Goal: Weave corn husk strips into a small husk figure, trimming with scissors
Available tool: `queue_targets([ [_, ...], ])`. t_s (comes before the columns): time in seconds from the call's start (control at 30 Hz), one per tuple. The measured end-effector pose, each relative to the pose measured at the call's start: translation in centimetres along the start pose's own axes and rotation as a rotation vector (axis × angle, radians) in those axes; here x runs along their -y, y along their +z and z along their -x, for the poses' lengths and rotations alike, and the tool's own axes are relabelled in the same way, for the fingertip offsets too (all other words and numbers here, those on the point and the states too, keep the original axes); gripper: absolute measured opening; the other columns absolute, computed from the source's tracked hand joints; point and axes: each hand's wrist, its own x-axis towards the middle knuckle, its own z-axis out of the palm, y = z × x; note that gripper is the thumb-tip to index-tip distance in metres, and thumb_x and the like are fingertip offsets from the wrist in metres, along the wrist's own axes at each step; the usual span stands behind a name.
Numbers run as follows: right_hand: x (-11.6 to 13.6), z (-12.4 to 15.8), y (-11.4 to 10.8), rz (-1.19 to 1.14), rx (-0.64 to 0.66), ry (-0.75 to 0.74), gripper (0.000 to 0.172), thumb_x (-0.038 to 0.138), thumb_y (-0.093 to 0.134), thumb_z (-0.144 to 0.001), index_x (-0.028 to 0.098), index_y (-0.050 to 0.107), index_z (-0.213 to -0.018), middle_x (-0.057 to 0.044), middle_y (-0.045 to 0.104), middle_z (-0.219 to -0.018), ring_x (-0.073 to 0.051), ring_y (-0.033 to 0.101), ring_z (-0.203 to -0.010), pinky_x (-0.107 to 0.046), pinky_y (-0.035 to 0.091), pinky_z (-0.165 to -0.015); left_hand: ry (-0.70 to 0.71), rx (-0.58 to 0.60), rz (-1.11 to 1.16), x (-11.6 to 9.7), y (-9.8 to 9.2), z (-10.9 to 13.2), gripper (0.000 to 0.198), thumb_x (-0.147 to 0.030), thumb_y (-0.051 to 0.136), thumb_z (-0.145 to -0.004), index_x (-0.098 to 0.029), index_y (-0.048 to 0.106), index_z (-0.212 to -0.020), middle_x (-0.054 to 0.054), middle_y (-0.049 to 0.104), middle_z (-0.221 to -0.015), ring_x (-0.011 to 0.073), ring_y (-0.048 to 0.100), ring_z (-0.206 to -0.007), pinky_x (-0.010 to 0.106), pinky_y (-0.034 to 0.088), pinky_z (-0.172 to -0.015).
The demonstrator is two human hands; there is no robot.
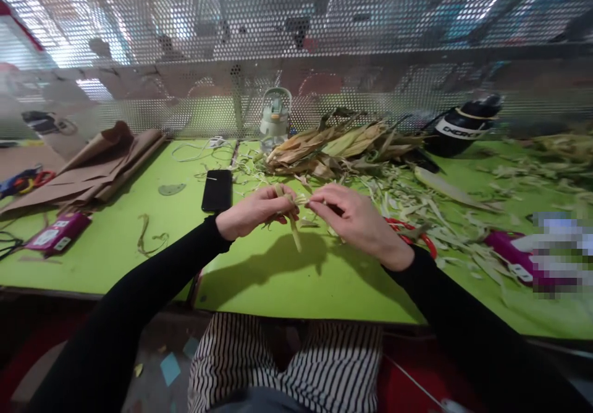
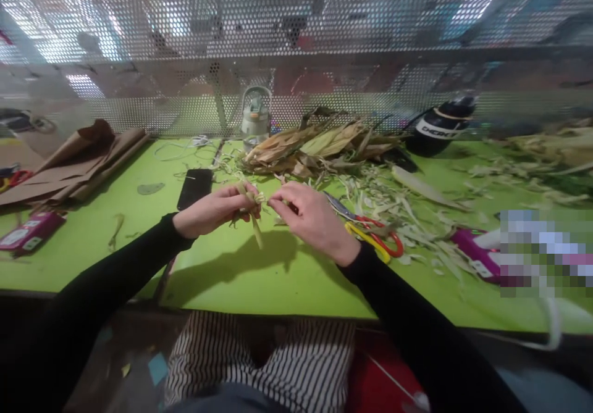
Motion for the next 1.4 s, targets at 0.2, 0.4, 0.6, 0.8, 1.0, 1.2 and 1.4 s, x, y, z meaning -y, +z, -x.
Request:
queue_targets([
  [0.2,1.1,1.2,-0.6,0.068,-0.068,0.071,0.02,0.032,0.05,-0.095,0.023,0.06,-0.081,-0.001,0.061,-0.069,-0.015,0.05,-0.058,-0.03,0.036,-0.057,0.019,0.01,0.096,1.0,-0.2,-1.1,0.009,-0.016,0.06,-0.089,-0.015,0.054,-0.083,-0.001,0.066,-0.073,0.0055,0.062,-0.065,0.019,0.044,-0.062],
  [0.4,1.7,1.3,-0.6,0.22,0.05,-0.216,0.022,0.031,0.049,-0.097,0.022,0.068,-0.089,-0.005,0.063,-0.077,-0.018,0.056,-0.068,-0.031,0.04,-0.062,0.137,0.063,-0.131,1.2,0.3,-0.9,0.008,-0.014,0.062,-0.086,-0.014,0.056,-0.081,-0.003,0.059,-0.07,0.0061,0.055,-0.063,0.021,0.043,-0.064],
  [0.6,2.5,-0.7,-1.8,0.114,0.116,-0.147,0.02,0.034,0.053,-0.095,0.023,0.066,-0.084,-0.004,0.064,-0.076,-0.017,0.056,-0.068,-0.03,0.04,-0.061,0.309,0.209,-0.409,1.4,1.3,0.6,0.013,-0.025,0.066,-0.086,-0.014,0.059,-0.083,-0.003,0.057,-0.074,0.0089,0.051,-0.066,0.025,0.042,-0.064],
  [0.8,1.4,-1.0,-1.4,-0.254,0.074,0.159,0.025,0.047,0.061,-0.09,0.023,0.062,-0.081,0.001,0.054,-0.067,-0.012,0.044,-0.057,-0.027,0.035,-0.052,0.294,0.221,-0.064,1.5,1.7,1.7,0.025,-0.031,0.074,-0.084,-0.015,0.056,-0.091,0.002,0.068,-0.082,0.0118,0.065,-0.077,0.028,0.052,-0.077],
  [1.0,0.8,-0.2,0.0,-0.396,0.107,0.187,0.029,0.048,0.067,-0.084,0.021,0.06,-0.077,0.001,0.058,-0.068,-0.014,0.05,-0.062,-0.027,0.04,-0.06,0.364,0.102,0.105,1.4,2.0,1.9,0.029,-0.029,0.077,-0.082,-0.015,0.059,-0.099,0.001,0.07,-0.081,0.0109,0.067,-0.073,0.026,0.052,-0.073],
  [1.2,0.5,0.1,0.3,-0.408,0.124,0.205,0.032,0.053,0.067,-0.085,0.022,0.06,-0.078,0.0,0.063,-0.072,-0.016,0.056,-0.066,-0.029,0.042,-0.063,0.309,0.124,0.073,1.5,1.7,2.1,0.032,-0.027,0.076,-0.083,-0.013,0.064,-0.109,0.002,0.071,-0.083,0.0117,0.068,-0.077,0.025,0.051,-0.075],
  [1.4,0.8,1.2,-0.2,-0.135,0.07,0.104,0.027,0.044,0.055,-0.095,0.023,0.064,-0.08,0.0,0.062,-0.07,-0.016,0.055,-0.062,-0.029,0.04,-0.058,0.381,0.074,0.103,1.5,0.8,1.8,0.019,-0.026,0.07,-0.086,-0.014,0.06,-0.096,0.001,0.068,-0.083,0.0091,0.065,-0.073,0.024,0.052,-0.076],
])
